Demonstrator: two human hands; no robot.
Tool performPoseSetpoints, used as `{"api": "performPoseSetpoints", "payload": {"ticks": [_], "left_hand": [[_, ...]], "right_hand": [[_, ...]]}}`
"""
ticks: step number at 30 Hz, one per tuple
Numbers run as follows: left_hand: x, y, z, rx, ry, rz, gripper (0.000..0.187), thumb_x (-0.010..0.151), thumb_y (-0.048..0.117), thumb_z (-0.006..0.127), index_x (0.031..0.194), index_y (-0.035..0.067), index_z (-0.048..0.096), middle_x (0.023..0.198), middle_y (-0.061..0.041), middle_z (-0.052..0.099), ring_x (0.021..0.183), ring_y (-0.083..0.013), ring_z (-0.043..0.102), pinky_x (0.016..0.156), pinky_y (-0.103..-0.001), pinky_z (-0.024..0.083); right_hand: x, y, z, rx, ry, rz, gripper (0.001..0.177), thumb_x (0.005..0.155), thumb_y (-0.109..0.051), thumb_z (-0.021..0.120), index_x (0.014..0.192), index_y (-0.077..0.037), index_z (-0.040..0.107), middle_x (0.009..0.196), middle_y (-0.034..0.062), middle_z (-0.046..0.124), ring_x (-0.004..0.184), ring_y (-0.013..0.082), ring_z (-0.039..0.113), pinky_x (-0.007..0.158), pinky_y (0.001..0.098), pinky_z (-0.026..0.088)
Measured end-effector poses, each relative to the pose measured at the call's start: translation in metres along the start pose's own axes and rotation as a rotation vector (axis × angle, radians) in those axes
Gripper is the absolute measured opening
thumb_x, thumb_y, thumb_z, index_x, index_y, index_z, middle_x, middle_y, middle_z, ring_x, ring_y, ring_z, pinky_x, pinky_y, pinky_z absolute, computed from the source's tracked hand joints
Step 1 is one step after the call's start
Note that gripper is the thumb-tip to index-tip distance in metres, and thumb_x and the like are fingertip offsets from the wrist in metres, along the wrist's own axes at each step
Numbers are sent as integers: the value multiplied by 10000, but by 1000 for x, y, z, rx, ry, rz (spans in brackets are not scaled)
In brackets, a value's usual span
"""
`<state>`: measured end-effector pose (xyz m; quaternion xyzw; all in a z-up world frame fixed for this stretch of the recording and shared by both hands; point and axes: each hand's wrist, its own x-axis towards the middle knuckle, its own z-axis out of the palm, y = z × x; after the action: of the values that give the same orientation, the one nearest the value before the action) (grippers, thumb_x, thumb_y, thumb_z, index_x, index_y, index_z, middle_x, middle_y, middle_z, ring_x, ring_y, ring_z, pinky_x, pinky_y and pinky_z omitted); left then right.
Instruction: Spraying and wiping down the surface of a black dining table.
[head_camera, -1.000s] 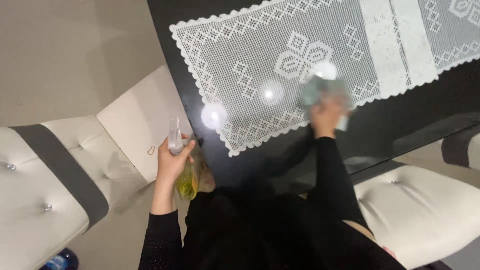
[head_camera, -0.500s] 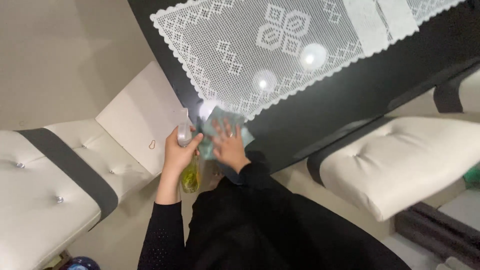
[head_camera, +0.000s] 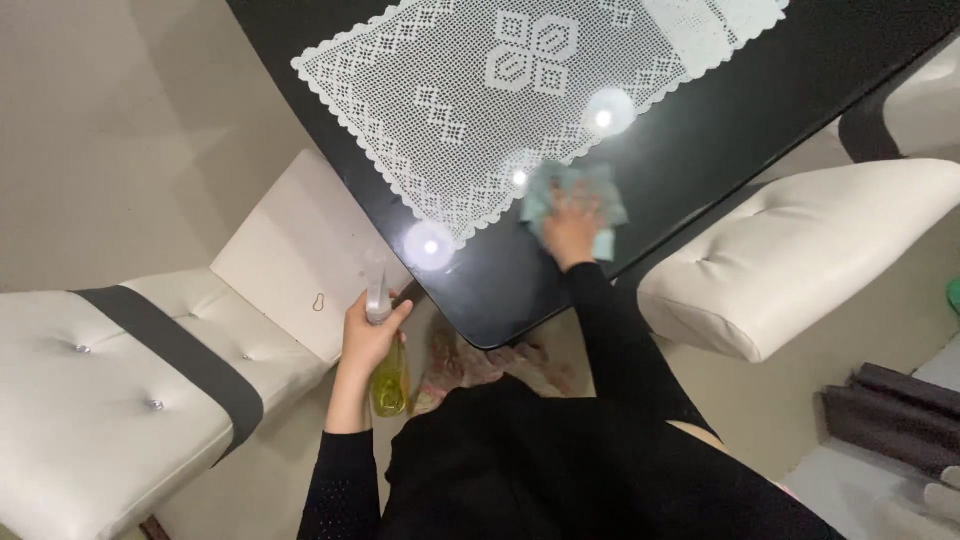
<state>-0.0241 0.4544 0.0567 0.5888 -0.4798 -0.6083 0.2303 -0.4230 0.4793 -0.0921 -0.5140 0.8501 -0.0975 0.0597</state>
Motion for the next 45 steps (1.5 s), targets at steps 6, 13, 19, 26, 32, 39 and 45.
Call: {"api": "performPoseSetpoints", "payload": {"ticks": [6, 13, 19, 26, 32, 39, 45], "left_hand": [[-4, -9, 24, -46, 44, 37, 288, 846, 182, 813, 1029, 26, 654, 719, -36, 652, 510, -136, 604, 478, -303, 491], [-1, 27, 103, -39, 214, 133, 298, 856, 181, 820, 1063, 36, 663, 743, -24, 667, 556, -112, 624, 499, -290, 505], [-16, 76, 223, -179, 325, 207, 296, 879, 138, 810, 1111, 21, 668, 748, -15, 647, 587, -105, 604, 526, -283, 486], [-41, 118, 310, -191, 407, 173, 272, 904, 105, 778, 1134, 10, 666, 720, -19, 620, 582, -122, 620, 548, -293, 493], [-2, 126, 335, -89, 397, 151, 322, 863, 118, 796, 1124, 6, 644, 743, -30, 643, 573, -138, 616, 527, -309, 499], [68, 168, 402, 50, 260, 235, 329, 840, 175, 816, 1090, 37, 653, 805, -17, 667, 615, -117, 640, 486, -275, 533], [136, 203, 467, 41, 210, 205, 347, 837, 233, 820, 1079, 40, 662, 818, -69, 680, 577, -166, 630, 526, -325, 518]], "right_hand": [[-31, -121, 43, -200, -248, -634, 591, 1222, -441, 437, 1587, 23, 424, 1598, 412, 307, 1404, 591, 332, 1104, 742, 240], [-22, -106, -41, -483, -678, -1242, 580, 1015, -524, 429, 1569, -518, 255, 1718, -21, -86, 1576, 373, -61, 1176, 723, 132], [92, 56, -91, -495, -728, -1087, 672, 980, -609, 444, 1592, -536, 178, 1726, -47, -96, 1572, 368, -35, 1140, 759, 176], [232, 297, -139, -517, -675, -666, 733, 992, -548, 470, 1616, -502, 88, 1729, 38, -90, 1545, 484, -5, 1095, 811, 198], [258, 378, -142, -592, -582, -571, 739, 988, -660, 340, 1620, -416, 45, 1712, 86, -126, 1538, 493, -31, 1059, 854, 120], [194, 346, -127, -437, -391, -1165, 776, 947, -663, 477, 1631, -397, 222, 1721, 154, 61, 1511, 578, 82, 1017, 847, 192], [192, 293, -106, -136, -326, -1463, 673, 890, -701, 509, 1510, -449, 444, 1703, 108, 183, 1543, 505, 114, 1103, 830, 127]]}}
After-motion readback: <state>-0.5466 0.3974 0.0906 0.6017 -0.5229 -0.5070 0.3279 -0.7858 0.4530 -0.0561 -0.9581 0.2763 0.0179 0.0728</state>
